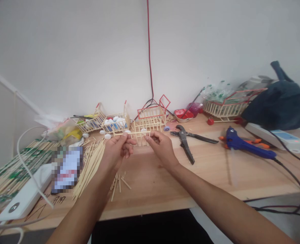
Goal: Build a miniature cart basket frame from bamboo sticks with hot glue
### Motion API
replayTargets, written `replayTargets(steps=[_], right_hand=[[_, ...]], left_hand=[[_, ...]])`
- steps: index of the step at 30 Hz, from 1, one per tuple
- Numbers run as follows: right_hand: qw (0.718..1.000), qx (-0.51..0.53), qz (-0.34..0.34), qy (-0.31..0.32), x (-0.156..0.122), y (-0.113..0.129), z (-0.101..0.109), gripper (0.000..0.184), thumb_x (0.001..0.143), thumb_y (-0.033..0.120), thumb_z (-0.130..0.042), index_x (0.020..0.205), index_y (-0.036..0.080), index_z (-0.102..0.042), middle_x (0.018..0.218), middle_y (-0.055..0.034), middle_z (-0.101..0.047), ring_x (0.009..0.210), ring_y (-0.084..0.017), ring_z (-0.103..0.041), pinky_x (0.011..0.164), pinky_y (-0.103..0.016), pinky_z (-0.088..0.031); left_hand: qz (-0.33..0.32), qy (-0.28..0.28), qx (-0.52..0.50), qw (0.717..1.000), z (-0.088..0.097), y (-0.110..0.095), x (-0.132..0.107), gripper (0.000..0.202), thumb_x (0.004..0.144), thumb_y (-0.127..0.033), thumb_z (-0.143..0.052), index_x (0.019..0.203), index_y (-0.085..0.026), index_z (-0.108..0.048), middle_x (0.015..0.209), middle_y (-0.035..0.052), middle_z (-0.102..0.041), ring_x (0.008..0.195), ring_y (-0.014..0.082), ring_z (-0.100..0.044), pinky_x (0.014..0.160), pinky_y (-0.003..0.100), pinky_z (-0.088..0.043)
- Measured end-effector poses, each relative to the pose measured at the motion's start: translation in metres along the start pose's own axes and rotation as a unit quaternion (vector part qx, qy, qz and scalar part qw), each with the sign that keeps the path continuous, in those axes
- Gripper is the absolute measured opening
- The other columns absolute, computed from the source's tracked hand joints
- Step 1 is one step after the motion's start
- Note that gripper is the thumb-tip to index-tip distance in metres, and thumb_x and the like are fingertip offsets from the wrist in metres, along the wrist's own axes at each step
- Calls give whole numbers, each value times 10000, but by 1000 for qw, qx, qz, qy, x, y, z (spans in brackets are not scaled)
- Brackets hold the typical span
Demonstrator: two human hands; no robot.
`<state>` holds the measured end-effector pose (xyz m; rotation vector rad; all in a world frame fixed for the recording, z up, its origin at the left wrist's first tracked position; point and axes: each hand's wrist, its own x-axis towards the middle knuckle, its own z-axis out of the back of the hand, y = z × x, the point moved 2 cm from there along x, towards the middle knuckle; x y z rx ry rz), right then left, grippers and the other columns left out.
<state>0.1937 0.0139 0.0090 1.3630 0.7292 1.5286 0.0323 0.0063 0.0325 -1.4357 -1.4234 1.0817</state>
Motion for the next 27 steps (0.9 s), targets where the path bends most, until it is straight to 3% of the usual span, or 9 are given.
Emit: replayTargets(steps=[10,17,19,22,25,27], right_hand=[[1000,-9,0,-5,0,1,1,283,833,418,-586,669,194,-530,618,17,-469,586,-124,-407,569,-254,-342],[1000,13,-22,-11,4,-2,7,276,818,432,-599,694,190,-552,626,20,-470,598,-126,-420,577,-256,-335],[999,19,-32,-19,6,-4,11,283,817,436,-600,691,190,-543,625,19,-470,601,-126,-422,579,-257,-339],[998,42,-44,-24,9,-7,15,291,810,449,-608,694,190,-546,637,14,-487,609,-128,-438,587,-258,-353],[997,63,-51,-16,11,-11,17,306,798,459,-621,675,192,-537,637,14,-485,611,-130,-450,593,-259,-359],[996,69,-55,-3,12,-13,18,322,794,468,-624,660,194,-520,632,17,-479,615,-129,-453,602,-258,-361]], left_hand=[[-4,11,5,1000,2,2,1,427,680,-491,-730,785,-104,-583,682,72,-699,387,81,-538,322,175,-322],[-5,29,67,997,8,-6,-4,439,766,-490,-632,994,-115,-621,616,29,-682,279,45,-381,304,180,-160],[-38,15,100,994,9,-12,-8,386,785,-456,-621,976,-120,-636,594,17,-667,278,37,-348,315,187,-160],[-144,-54,132,979,13,-22,-12,276,803,-403,-626,861,-133,-648,566,-13,-618,334,30,-343,357,185,-219],[-237,-132,147,951,23,-28,-10,227,791,-364,-653,869,-150,-650,689,5,-647,490,59,-487,453,174,-340],[-251,-156,172,940,30,-29,-5,264,771,-346,-671,950,-153,-661,839,42,-686,653,98,-585,545,184,-411]])
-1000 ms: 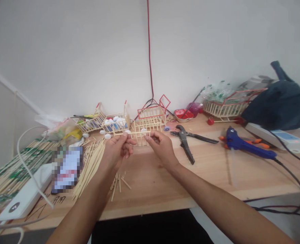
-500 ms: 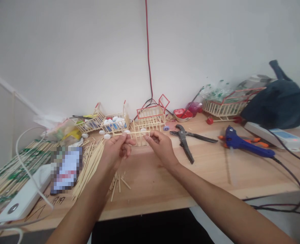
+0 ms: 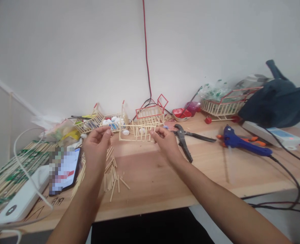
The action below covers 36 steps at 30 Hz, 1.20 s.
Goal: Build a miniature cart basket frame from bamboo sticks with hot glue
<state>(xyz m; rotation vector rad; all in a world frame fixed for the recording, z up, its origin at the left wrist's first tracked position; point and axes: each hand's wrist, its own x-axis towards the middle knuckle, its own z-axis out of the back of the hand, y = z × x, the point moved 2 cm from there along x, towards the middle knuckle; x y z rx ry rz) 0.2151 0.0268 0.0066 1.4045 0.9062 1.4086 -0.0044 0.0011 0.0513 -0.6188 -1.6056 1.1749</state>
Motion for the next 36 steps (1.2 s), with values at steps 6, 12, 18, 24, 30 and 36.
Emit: replayTargets(steps=[6,12,18,24,30,36], right_hand=[[999,12,-24,32,0,2,1,378,761,512,-646,618,190,-509,610,27,-470,594,-116,-437,596,-256,-351],[997,31,-47,60,0,1,1,397,744,533,-666,627,188,-509,597,32,-470,576,-109,-428,577,-252,-342],[996,20,-60,65,4,-11,8,414,760,559,-655,650,184,-518,589,38,-470,567,-98,-405,564,-246,-302],[998,26,-46,45,9,-20,18,407,757,544,-672,629,186,-525,585,33,-476,565,-99,-408,588,-256,-322],[996,40,-59,49,10,-23,21,382,734,526,-705,641,188,-554,590,33,-483,552,-94,-381,568,-252,-323],[989,86,-97,76,10,-24,17,410,709,557,-716,626,187,-562,601,19,-499,571,-100,-394,551,-251,-325]], left_hand=[[72,54,19,996,1,8,6,323,742,-329,-683,1003,-140,-700,938,71,-709,776,132,-607,657,220,-440],[137,92,-96,982,-4,18,6,343,725,-404,-700,933,-131,-700,824,43,-662,600,72,-488,546,201,-353],[119,63,-132,982,-1,22,9,260,737,-341,-685,629,-147,-549,592,-17,-526,549,80,-448,522,209,-330],[125,115,-167,971,0,19,8,258,750,-243,-669,591,-164,-482,525,-42,-465,510,75,-406,503,197,-316],[280,187,-215,917,-1,24,6,224,757,-254,-723,940,-135,-677,845,49,-648,711,104,-571,605,198,-423],[347,275,-279,852,-5,21,1,252,758,-248,-740,978,-132,-701,1011,83,-653,779,131,-606,656,239,-465]])
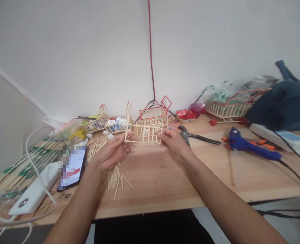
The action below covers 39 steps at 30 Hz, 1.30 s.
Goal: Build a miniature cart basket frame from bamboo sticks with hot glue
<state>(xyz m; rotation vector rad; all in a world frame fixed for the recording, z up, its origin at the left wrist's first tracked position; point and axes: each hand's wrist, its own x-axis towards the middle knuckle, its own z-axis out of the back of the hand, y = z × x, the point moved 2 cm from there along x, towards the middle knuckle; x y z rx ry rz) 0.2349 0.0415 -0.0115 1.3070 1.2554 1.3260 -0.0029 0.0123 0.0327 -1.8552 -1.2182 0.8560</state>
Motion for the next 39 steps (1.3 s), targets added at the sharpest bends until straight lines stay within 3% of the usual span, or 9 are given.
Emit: replayTargets(steps=[5,9,18,24,31,34,39], right_hand=[[999,33,-20,0,-1,0,-2,423,670,558,-748,624,184,-558,600,20,-493,574,-98,-396,545,-251,-323],[999,27,-18,-1,-1,-1,-1,414,661,558,-753,633,188,-568,595,21,-492,573,-102,-398,548,-258,-327],[1000,24,-18,2,-2,1,-2,429,671,560,-746,621,187,-540,611,20,-492,585,-101,-400,559,-252,-338],[999,37,-9,-16,-2,6,-2,402,638,511,-786,599,186,-553,591,24,-493,563,-91,-392,533,-242,-331],[992,95,-1,-82,-2,16,2,406,571,510,-821,589,189,-573,573,34,-478,540,-85,-400,521,-241,-359],[988,114,17,-103,-2,18,5,403,564,491,-830,588,189,-564,604,29,-490,552,-83,-400,511,-235,-355],[985,134,19,-110,-1,19,8,416,548,472,-847,573,187,-544,652,19,-514,560,-78,-394,499,-226,-350]], left_hand=[[-8,28,-16,999,-1,1,2,289,700,-252,-797,934,-104,-717,901,54,-652,717,94,-575,613,204,-451],[-48,-1,-12,999,4,2,6,257,616,-200,-849,800,-83,-715,734,21,-626,620,57,-521,554,171,-414],[-102,-73,40,991,7,0,7,327,520,-261,-891,716,-90,-694,639,-5,-583,557,46,-468,486,160,-362],[-188,-127,-1,974,16,-13,3,277,602,-246,-847,704,-122,-621,607,-29,-548,514,44,-451,449,151,-324],[-288,-209,-76,931,38,-41,-7,354,805,-182,-656,583,-167,-381,475,-74,-399,378,31,-324,380,152,-239],[-311,-252,-99,911,48,-50,-13,390,886,-281,-577,574,-173,-369,424,-80,-351,339,32,-276,361,159,-219],[-317,-256,-110,906,54,-53,-15,474,909,-416,-540,558,-177,-331,412,-79,-331,331,36,-269,346,166,-213]])
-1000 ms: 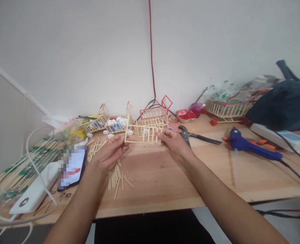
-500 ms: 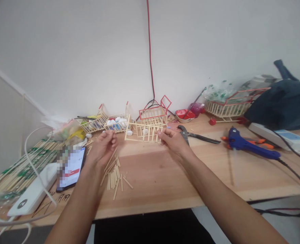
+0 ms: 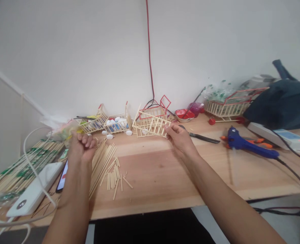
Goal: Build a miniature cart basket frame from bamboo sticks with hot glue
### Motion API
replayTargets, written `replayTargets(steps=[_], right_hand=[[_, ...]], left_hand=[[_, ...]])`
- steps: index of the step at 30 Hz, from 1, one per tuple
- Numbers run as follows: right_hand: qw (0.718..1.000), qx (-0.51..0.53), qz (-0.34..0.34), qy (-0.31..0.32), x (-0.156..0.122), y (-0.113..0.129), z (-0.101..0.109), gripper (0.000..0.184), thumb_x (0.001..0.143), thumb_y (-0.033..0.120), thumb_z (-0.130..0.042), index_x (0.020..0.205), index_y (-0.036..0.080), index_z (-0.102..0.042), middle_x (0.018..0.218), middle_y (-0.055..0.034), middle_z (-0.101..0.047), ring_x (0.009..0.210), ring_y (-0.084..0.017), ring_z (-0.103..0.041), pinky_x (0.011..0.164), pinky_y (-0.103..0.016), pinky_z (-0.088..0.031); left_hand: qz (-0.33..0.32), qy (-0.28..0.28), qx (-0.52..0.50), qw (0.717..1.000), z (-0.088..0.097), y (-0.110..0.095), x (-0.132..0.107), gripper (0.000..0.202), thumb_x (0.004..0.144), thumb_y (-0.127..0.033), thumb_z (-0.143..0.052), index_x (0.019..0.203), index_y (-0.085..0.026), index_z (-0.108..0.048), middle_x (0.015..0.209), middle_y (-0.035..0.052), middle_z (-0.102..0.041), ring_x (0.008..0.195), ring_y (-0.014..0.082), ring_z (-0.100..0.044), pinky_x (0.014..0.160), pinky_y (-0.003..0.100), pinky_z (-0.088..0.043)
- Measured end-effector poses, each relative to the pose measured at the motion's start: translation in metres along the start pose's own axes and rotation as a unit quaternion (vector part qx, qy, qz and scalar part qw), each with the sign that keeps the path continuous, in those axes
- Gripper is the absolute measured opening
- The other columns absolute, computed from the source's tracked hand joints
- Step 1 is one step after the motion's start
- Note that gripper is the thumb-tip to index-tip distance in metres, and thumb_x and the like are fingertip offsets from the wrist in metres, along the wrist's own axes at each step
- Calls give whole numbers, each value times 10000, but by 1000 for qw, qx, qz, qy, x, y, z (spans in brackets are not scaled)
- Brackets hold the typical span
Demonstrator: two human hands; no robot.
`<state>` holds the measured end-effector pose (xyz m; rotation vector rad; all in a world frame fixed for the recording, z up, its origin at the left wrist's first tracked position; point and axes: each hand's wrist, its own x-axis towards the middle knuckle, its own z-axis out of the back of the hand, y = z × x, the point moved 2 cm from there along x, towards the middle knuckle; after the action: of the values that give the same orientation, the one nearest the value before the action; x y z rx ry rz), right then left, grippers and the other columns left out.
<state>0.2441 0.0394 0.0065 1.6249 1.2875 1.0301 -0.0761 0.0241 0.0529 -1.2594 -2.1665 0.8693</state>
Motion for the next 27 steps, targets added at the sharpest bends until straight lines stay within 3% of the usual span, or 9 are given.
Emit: replayTargets(steps=[6,11,15,19,24,27], right_hand=[[999,-9,25,-24,1,4,3,419,557,478,-832,576,197,-521,649,18,-504,565,-86,-410,516,-239,-378],[999,-11,26,-30,1,7,4,433,516,510,-841,595,206,-543,674,7,-513,582,-99,-421,514,-244,-397],[1000,-15,17,-18,2,5,3,428,525,514,-837,594,211,-543,692,-1,-537,581,-104,-424,503,-248,-394],[1000,-19,19,-7,1,4,2,422,558,509,-820,587,205,-529,679,6,-535,568,-97,-417,511,-253,-379],[1000,-22,15,-4,0,1,0,407,586,499,-812,591,196,-540,629,21,-495,562,-92,-399,524,-248,-359],[999,-43,16,7,1,-3,1,397,624,505,-793,601,196,-546,600,27,-472,560,-94,-393,523,-245,-346]], left_hand=[[-11,-26,-28,999,1,2,4,324,885,-242,-608,619,-154,-447,490,-75,-436,384,20,-370,390,136,-306],[-32,-29,14,999,3,5,10,146,796,-61,-653,699,-145,-583,611,-44,-600,498,22,-512,467,102,-389],[-38,-46,46,997,8,8,14,156,740,10,-619,746,-146,-628,680,-13,-660,552,40,-570,530,118,-451],[-33,-39,48,998,9,10,14,197,653,57,-553,669,-138,-579,628,-15,-624,523,55,-555,503,141,-434],[-16,37,23,999,1,10,3,204,592,5,-506,501,-150,-410,485,-37,-453,422,62,-424,416,170,-322],[41,63,16,997,-6,10,-3,207,636,-67,-529,504,-162,-402,445,-53,-350,374,56,-338,387,181,-261]])
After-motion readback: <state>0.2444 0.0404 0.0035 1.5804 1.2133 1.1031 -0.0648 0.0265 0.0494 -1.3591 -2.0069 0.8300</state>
